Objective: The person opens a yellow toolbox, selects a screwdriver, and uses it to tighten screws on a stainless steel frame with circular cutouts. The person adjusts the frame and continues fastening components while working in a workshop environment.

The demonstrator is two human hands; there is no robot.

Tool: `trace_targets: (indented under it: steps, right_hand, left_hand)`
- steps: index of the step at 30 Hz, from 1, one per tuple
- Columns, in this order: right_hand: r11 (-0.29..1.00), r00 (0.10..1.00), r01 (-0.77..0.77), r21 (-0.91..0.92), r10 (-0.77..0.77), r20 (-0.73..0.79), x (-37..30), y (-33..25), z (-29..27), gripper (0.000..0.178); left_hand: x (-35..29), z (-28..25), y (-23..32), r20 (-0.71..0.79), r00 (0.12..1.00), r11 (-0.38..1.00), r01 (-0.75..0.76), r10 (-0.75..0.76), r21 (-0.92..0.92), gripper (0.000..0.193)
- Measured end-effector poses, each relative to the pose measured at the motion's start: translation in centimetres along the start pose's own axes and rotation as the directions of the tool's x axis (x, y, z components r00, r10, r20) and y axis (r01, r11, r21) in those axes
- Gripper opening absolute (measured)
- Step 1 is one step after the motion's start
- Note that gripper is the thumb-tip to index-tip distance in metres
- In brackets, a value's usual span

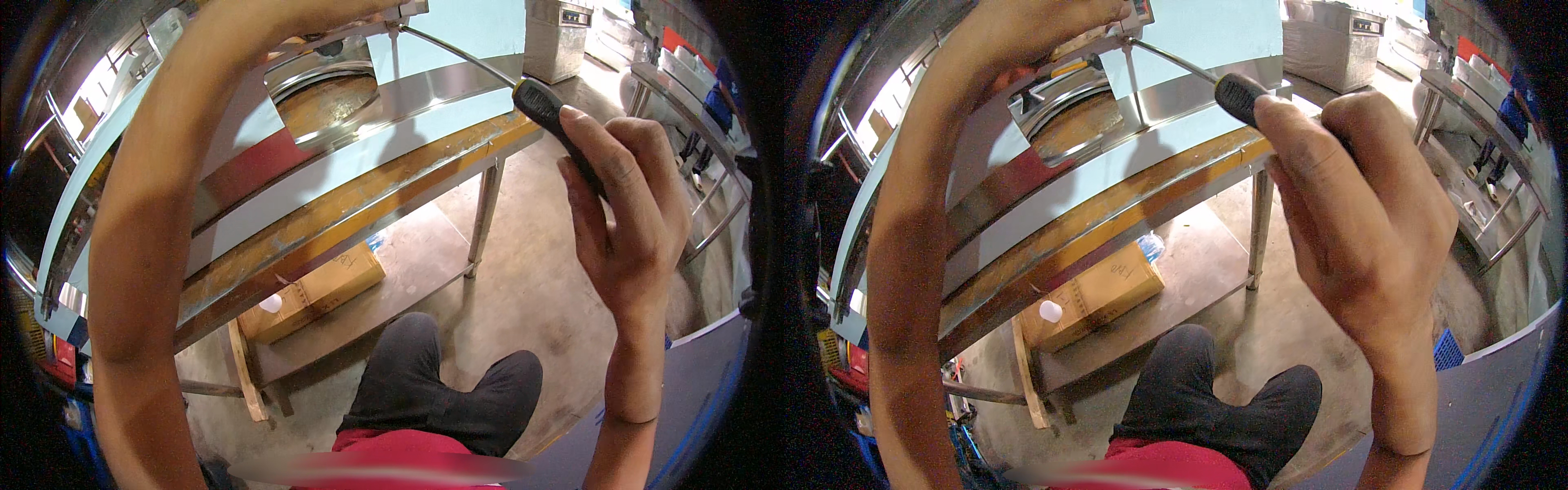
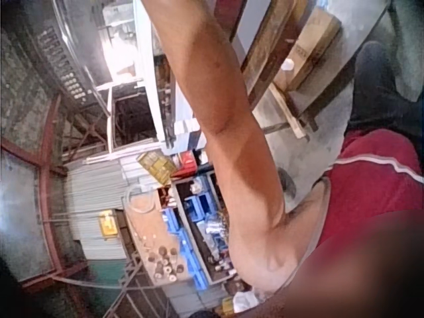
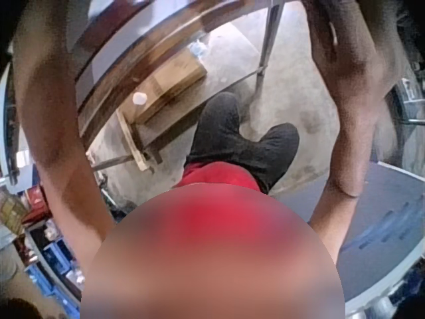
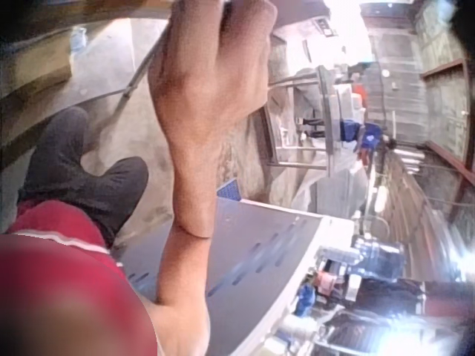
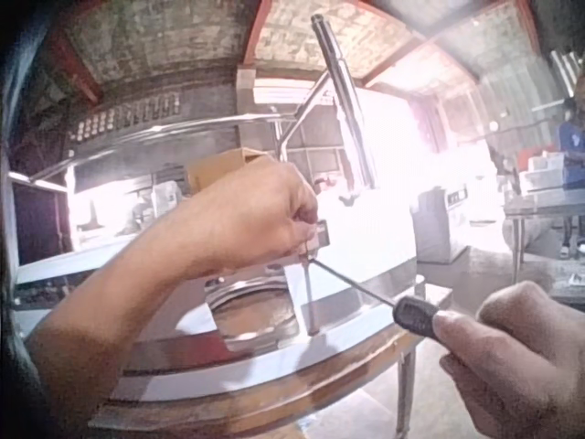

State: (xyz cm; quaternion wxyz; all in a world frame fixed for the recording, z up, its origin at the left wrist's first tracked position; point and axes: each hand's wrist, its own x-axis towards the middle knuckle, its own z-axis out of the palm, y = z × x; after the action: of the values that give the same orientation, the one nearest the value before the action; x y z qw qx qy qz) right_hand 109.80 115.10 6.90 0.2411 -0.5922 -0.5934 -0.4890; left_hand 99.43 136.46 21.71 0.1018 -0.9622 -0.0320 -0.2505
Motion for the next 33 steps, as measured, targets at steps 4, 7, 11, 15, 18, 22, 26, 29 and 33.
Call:
trace_targets:
  steps: [4,7,11,15,18,22,26,29,33]
  right_hand:
    - [0.986,0.980,-0.166,-0.008,0.165,0.107,0.4,1.2,-1.5,0.039]
    - [0.986,0.988,-0.067,-0.153,0.086,0.124,1.0,3.1,-2.9,0.038]
    - [0.866,0.953,0.131,-0.482,0.024,0.302,0.9,2.6,-3.7,0.044]
    - [0.918,0.919,-0.279,-0.281,0.340,0.199,0.1,-0.8,-3.8,0.042]
    - [0.947,0.942,-0.294,-0.133,0.310,0.125,0.6,-1.7,-3.4,0.037]
    - [0.919,0.923,-0.352,-0.177,0.372,0.094,2.0,-1.4,-2.5,0.034]
    - [0.939,0.941,-0.339,0.057,0.339,0.012,2.1,-2.2,-2.1,0.041]
    - [0.937,0.950,-0.288,0.196,0.306,-0.064,1.8,-2.4,-2.2,0.045]
    - [0.856,0.880,-0.468,-0.221,0.474,-0.029,1.6,-2.5,-2.2,0.047]
  left_hand:
    - [-0.5,-0.1,-0.2,0.008,1.000,0.997,0.027,-0.027,-0.075,0.015]
    - [-0.7,0.3,-0.2,-0.046,0.999,0.998,0.026,-0.029,-0.060,0.015]
    - [-0.3,0.4,0.2,-0.047,0.992,0.993,0.115,-0.115,0.010,0.016]
    - [2.0,0.2,0.9,0.024,0.949,0.949,0.312,-0.313,0.046,0.017]
    - [1.1,0.4,-0.7,-0.019,0.995,0.993,0.103,-0.102,0.059,0.015]
    - [0.1,0.9,-2.2,-0.117,0.988,0.994,-0.105,0.104,-0.004,0.011]
    - [0.3,1.0,-2.2,-0.124,0.988,0.995,-0.092,0.095,0.027,0.010]
    - [0.2,1.1,-2.1,-0.172,0.972,0.987,-0.160,0.162,0.025,0.011]
    - [0.5,1.2,-2.5,-0.148,0.976,0.986,-0.149,0.158,0.071,0.013]
